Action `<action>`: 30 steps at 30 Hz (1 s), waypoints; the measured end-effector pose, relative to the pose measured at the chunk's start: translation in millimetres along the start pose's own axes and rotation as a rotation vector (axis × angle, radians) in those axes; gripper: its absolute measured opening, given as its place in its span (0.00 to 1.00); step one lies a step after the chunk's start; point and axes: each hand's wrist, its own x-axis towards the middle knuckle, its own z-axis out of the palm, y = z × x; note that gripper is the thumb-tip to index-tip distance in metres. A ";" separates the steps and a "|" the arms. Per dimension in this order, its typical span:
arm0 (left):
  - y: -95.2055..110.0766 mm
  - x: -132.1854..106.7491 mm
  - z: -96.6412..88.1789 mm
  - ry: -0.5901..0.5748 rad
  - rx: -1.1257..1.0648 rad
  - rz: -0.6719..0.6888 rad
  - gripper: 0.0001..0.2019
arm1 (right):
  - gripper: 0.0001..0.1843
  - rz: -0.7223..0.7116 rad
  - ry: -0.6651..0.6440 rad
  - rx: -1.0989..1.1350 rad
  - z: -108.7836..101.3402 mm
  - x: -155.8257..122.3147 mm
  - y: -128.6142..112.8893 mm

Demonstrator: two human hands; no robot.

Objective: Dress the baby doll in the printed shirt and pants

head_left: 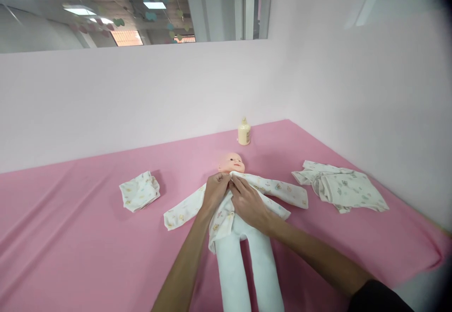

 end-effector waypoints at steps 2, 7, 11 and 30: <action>2.4 -1.1 0.6 0.005 0.017 0.008 0.15 | 0.23 0.031 0.006 0.028 1.5 -0.3 -0.6; 1.5 -0.1 1.3 0.012 0.017 0.019 0.13 | 0.24 0.040 0.006 0.053 5.2 -1.3 -2.0; 1.2 0.4 1.7 0.023 0.010 0.011 0.11 | 0.23 0.042 0.039 0.048 8.8 -2.7 -1.9; 3.8 -0.7 0.6 0.008 0.019 0.071 0.08 | 0.30 0.480 0.097 0.671 8.9 -1.9 1.2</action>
